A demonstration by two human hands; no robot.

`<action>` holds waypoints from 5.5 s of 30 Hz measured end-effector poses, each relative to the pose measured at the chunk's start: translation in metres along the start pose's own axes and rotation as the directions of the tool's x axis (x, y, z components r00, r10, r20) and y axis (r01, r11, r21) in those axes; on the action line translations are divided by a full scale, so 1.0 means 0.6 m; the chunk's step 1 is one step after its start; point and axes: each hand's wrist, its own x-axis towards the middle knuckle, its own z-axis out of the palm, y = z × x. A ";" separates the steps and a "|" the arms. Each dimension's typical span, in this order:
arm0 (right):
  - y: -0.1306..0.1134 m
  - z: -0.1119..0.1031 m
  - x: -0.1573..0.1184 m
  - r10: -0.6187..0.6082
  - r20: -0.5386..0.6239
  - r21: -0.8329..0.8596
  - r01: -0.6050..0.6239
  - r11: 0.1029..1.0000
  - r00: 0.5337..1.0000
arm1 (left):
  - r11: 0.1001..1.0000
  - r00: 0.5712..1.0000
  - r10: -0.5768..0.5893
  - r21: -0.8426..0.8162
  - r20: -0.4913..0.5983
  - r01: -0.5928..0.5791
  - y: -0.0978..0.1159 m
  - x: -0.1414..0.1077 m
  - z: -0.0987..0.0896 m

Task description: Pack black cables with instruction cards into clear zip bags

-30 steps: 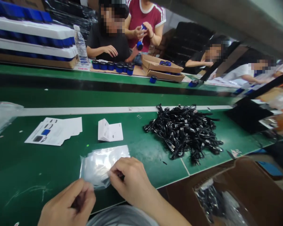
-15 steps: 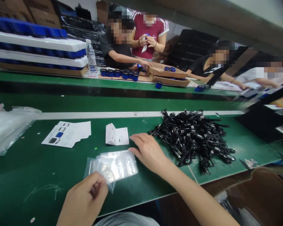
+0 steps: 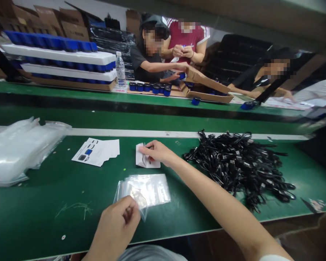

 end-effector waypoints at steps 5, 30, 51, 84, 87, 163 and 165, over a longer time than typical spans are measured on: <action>0.010 -0.019 -0.017 0.006 0.017 0.067 -0.007 0.998 1.000 | 0.998 0.999 -0.020 -0.060 0.038 0.022 -0.003 0.005 -0.008; 0.044 0.186 -0.257 -0.113 -0.026 0.574 0.108 0.812 0.993 | 0.979 0.806 -0.206 -0.105 -0.556 0.178 0.006 0.018 -0.037; 0.033 0.120 -0.261 -0.363 -0.257 -0.425 0.233 0.875 0.896 | 0.951 0.911 0.209 0.292 -0.357 -0.104 0.006 -0.009 -0.016; 0.052 0.117 -0.227 -0.182 -0.161 0.250 0.219 0.943 0.970 | 0.899 0.893 0.432 0.137 -0.128 -0.416 0.022 -0.044 0.001; 0.052 0.121 -0.225 -0.118 -0.163 0.184 0.147 0.972 0.980 | 0.902 0.898 0.423 0.146 -0.119 -0.406 0.006 -0.038 0.002; 0.070 0.019 -0.279 -0.098 0.068 -0.107 0.105 0.989 0.993 | 0.996 0.994 0.085 0.003 -0.064 -0.085 0.006 0.001 0.007; 0.069 0.019 -0.281 -0.160 0.063 -0.166 0.168 0.972 0.985 | 0.996 0.991 0.094 0.011 -0.100 -0.093 0.004 -0.003 0.009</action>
